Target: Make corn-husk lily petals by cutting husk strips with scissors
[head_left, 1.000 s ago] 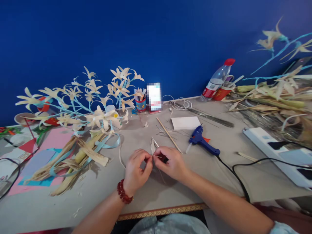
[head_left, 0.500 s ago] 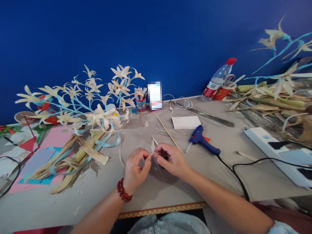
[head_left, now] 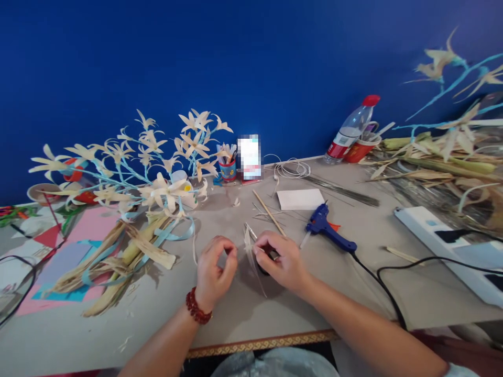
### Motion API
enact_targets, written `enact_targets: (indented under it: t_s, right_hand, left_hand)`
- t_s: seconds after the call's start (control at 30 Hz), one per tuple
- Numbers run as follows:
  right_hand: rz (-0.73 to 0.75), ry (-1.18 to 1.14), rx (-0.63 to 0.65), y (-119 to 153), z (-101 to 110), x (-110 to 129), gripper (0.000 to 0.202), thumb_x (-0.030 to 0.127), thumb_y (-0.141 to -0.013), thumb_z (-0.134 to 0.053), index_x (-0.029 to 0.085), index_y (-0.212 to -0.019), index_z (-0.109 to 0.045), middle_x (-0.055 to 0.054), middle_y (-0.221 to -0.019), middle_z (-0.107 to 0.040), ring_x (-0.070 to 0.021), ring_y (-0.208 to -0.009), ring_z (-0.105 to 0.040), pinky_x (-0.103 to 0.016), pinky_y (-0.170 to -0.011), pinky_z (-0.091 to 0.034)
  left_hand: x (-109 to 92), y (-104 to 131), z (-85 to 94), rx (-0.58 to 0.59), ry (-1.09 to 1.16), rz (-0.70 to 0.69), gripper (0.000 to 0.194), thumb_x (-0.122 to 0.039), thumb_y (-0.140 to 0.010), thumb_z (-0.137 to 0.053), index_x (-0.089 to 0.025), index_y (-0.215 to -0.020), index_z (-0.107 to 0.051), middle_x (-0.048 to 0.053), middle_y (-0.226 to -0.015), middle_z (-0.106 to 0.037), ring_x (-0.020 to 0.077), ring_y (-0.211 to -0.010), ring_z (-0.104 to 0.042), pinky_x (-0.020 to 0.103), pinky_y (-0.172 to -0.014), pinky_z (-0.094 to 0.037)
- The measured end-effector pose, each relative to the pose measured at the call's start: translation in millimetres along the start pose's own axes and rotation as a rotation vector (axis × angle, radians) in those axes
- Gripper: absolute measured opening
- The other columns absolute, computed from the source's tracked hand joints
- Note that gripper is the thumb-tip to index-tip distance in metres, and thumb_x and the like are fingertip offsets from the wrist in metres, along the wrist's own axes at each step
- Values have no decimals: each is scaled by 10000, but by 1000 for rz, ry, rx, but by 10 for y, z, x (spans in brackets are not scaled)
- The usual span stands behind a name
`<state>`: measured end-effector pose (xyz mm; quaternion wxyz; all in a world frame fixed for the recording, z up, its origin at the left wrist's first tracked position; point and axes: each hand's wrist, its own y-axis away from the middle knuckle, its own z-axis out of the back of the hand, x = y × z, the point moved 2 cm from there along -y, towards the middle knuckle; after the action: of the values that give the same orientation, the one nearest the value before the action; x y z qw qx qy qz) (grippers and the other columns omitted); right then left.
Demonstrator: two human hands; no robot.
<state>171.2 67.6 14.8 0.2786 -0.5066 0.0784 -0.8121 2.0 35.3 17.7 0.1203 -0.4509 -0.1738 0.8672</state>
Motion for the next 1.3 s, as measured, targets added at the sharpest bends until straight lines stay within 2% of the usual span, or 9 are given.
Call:
enact_targets:
  t_s: [0.13, 0.43, 0.7, 0.83, 0.9, 0.97, 1.03, 1.2, 1.3]
  right_hand:
    - [13, -44, 10, -5, 0, 11, 63, 197, -845, -521, 204, -786, -540, 4, -679, -575, -129, -599, -526, -240, -594, -405]
    - [52, 37, 74, -19, -42, 51, 52, 176, -808, -546, 202, -766, -559, 17, -635, -570, -120, -570, -513, -230, -562, -384]
    - [50, 198, -78, -77, 137, 12, 69, 145, -777, -549, 211, -760, -559, -8, -667, -615, -151, -617, -569, -253, -609, -418]
    - [-6, 113, 73, -70, 89, 66, 161, 237, -787, -597, 201, -943, -575, -32, -787, -646, -167, -686, -599, -261, -643, -449]
    - [-20, 87, 119, -57, 24, 82, 113, 225, -790, -589, 201, -901, -582, -16, -735, -636, -154, -647, -583, -246, -613, -440]
    - [-19, 69, 121, -52, -18, 74, 18, 187, -789, -568, 202, -791, -578, 4, -659, -612, -134, -594, -556, -226, -572, -419]
    - [-28, 77, 99, -58, -13, 40, 57, 167, -776, -572, 202, -731, -570, 15, -618, -595, -125, -563, -539, -214, -538, -398]
    - [-96, 121, -30, -96, 146, -45, 59, 148, -764, -571, 207, -756, -568, 10, -631, -595, -137, -576, -553, -217, -524, -406]
    - [-109, 17, 28, -96, 143, -11, 96, 170, -780, -573, 202, -871, -571, -5, -734, -631, -138, -620, -582, -228, -580, -447]
  left_hand:
    - [-56, 9, -39, 40, 54, -68, 72, -137, -829, -508, -193, -828, -553, 37, -771, -589, 183, -767, -554, 330, -759, -452]
    - [-90, 6, -70, 68, -69, -165, 111, -103, -808, -514, -210, -797, -541, 25, -737, -599, 185, -742, -541, 400, -863, -444]
    - [-72, 17, -43, -12, -68, -132, 126, -91, -807, -510, -209, -765, -512, 20, -714, -564, 180, -730, -531, 377, -810, -455]
    - [-78, 15, -44, -3, -66, -137, 120, -94, -815, -514, -207, -773, -520, 23, -727, -574, 180, -747, -539, 378, -818, -454]
    - [-83, 19, -56, 14, -70, -144, 112, -105, -818, -516, -209, -777, -526, 24, -728, -582, 183, -753, -547, 384, -831, -453]
    - [-82, 26, -68, 22, -79, -144, 107, -118, -820, -512, -212, -773, -530, 23, -719, -584, 186, -748, -551, 393, -843, -454]
    - [-77, 33, -73, 19, -93, -144, 106, -125, -820, -506, -215, -771, -534, 24, -715, -587, 189, -745, -557, 399, -851, -457]
    - [-57, 35, -53, -32, -76, -139, 118, -103, -802, -514, -217, -775, -531, 23, -720, -585, 187, -751, -559, 388, -843, -465]
    - [-58, 32, -48, -33, -56, -131, 131, -89, -805, -519, -216, -778, -528, 19, -726, -583, 181, -762, -557, 383, -849, -461]
